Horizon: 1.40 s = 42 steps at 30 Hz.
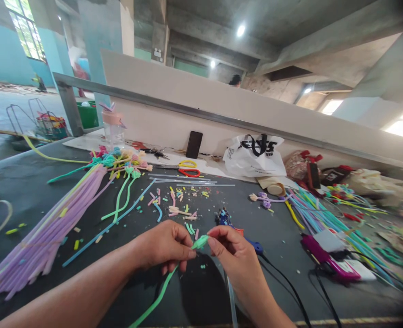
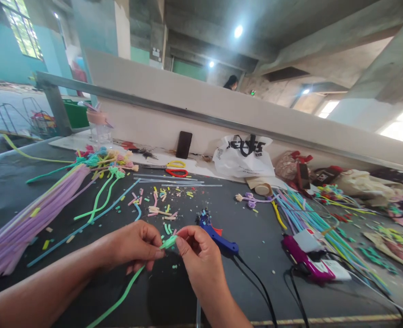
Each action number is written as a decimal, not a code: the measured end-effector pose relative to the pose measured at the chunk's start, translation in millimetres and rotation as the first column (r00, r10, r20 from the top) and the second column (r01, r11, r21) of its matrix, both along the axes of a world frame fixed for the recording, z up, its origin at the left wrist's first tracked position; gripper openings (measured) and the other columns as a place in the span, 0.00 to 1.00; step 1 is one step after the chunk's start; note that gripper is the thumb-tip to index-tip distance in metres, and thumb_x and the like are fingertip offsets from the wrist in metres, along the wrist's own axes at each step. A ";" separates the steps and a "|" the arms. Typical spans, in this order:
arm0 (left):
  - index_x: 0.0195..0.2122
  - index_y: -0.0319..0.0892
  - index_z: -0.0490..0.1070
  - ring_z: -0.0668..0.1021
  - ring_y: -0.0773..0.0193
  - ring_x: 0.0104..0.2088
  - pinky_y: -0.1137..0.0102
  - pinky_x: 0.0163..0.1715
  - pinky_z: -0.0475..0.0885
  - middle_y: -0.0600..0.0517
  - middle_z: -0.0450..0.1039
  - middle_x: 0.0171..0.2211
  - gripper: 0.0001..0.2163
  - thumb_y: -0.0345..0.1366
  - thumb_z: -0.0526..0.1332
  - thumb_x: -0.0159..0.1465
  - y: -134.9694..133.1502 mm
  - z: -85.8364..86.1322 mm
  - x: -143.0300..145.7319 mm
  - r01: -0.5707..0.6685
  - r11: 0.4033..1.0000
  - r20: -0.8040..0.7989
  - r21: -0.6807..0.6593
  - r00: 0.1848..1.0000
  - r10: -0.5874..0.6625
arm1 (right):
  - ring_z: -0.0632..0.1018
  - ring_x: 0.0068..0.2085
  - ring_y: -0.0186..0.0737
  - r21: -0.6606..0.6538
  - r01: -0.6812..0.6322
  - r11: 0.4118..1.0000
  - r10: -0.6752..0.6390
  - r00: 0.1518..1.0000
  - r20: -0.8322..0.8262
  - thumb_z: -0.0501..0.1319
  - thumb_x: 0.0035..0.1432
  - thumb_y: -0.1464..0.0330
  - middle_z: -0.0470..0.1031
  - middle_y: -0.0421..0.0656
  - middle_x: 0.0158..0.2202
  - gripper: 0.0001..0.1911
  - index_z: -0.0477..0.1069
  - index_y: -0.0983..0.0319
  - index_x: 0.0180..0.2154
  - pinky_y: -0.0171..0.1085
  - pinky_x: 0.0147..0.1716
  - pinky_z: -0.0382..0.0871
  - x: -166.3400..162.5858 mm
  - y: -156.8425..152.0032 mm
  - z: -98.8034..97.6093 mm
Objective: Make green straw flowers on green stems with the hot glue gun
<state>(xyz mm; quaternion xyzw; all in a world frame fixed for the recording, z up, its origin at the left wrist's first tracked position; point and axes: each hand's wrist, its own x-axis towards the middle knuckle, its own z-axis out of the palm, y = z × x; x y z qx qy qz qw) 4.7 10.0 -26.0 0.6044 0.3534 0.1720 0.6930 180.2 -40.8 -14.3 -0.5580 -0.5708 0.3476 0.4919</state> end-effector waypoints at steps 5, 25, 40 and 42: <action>0.24 0.39 0.68 0.65 0.75 0.12 0.79 0.10 0.61 0.57 0.70 0.16 0.11 0.42 0.64 0.50 -0.5 -0.1 -0.3 -0.010 1.000 -0.009 -0.006 1.000 0.010 | 0.68 0.24 0.33 -0.032 0.006 0.999 -0.004 0.998 0.056 0.61 0.49 0.64 0.67 0.38 0.23 0.08 0.69 0.63 0.28 0.31 0.25 0.63 -0.5 -0.3 -1.6; 0.23 0.39 0.68 0.65 0.74 0.12 0.79 0.11 0.61 0.57 0.70 0.15 0.12 0.43 0.64 0.50 -0.4 1.8 0.8 0.002 1.000 -0.024 0.004 1.000 -0.002 | 0.70 0.28 0.36 0.016 -0.011 1.000 0.007 0.971 0.237 0.59 0.52 0.66 0.69 0.40 0.27 0.06 0.69 0.61 0.32 0.34 0.28 0.64 5.9 0.7 -7.0; 0.22 0.39 0.68 0.66 0.74 0.12 0.78 0.11 0.62 0.57 0.70 0.15 0.11 0.42 0.64 0.49 -2.9 3.6 2.3 0.013 1.000 -0.020 -0.003 1.000 -0.013 | 0.66 0.25 0.33 -0.111 -0.082 0.990 0.096 0.987 0.125 0.60 0.50 0.65 0.64 0.35 0.23 0.08 0.66 0.61 0.33 0.32 0.26 0.61 -1.2 0.4 -5.7; 0.22 0.38 0.68 0.66 0.74 0.12 0.78 0.11 0.62 0.56 0.70 0.16 0.12 0.43 0.64 0.50 -1.8 3.0 0.9 0.002 1.000 0.015 -0.001 1.000 -0.002 | 0.68 0.27 0.34 -0.101 -0.102 0.990 0.108 0.992 0.058 0.60 0.52 0.62 0.66 0.36 0.24 0.12 0.66 0.61 0.37 0.33 0.27 0.62 0.3 -0.1 -3.5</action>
